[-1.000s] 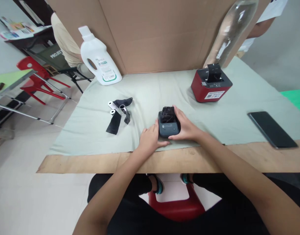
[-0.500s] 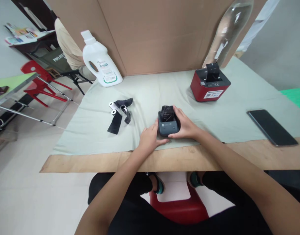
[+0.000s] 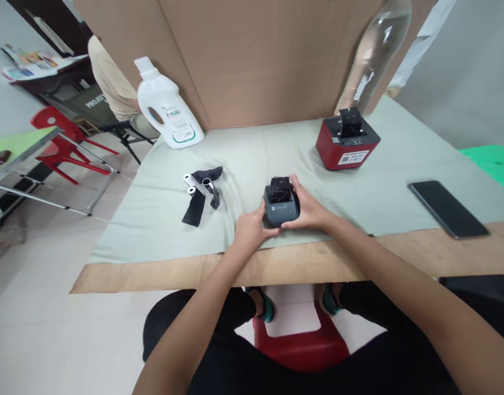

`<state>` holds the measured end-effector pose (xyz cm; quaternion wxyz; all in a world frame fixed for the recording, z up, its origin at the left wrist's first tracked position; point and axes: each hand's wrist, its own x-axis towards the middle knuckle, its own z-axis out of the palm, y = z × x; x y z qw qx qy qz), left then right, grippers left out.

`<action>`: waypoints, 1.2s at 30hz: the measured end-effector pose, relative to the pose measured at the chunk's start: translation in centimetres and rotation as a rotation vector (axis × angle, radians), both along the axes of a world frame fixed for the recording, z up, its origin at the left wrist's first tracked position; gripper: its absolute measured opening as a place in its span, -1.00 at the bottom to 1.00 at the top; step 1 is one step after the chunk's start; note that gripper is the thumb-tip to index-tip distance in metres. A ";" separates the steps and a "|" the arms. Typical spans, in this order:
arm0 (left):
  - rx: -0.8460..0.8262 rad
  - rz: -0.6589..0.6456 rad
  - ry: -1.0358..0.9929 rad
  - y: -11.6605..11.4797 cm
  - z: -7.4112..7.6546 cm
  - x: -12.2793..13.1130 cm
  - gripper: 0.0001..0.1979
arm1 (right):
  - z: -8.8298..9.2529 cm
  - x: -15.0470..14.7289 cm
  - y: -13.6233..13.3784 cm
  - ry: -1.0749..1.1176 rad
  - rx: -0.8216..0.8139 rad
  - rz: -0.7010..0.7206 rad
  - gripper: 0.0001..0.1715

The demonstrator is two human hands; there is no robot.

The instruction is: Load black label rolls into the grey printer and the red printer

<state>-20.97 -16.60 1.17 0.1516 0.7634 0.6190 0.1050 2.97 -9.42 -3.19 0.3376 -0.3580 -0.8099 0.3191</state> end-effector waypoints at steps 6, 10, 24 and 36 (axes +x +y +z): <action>0.000 0.014 0.010 0.1 0.3 0.1 -0.05 | 0.2 -0.2 -0.1 0.017 0.006 -0.034 0.98; 0.007 0.026 -0.012 -0.1 0.0 0.1 -0.04 | 0.7 -0.2 -0.2 0.029 -0.015 -0.011 0.96; -0.051 0.050 0.019 -0.1 0.2 0.4 0.15 | 0.3 0.8 1.5 0.320 -0.338 0.002 -0.04; -0.050 0.066 -0.023 -0.2 0.1 0.3 0.15 | 1.5 -0.8 1.9 0.275 -0.118 -0.229 -0.42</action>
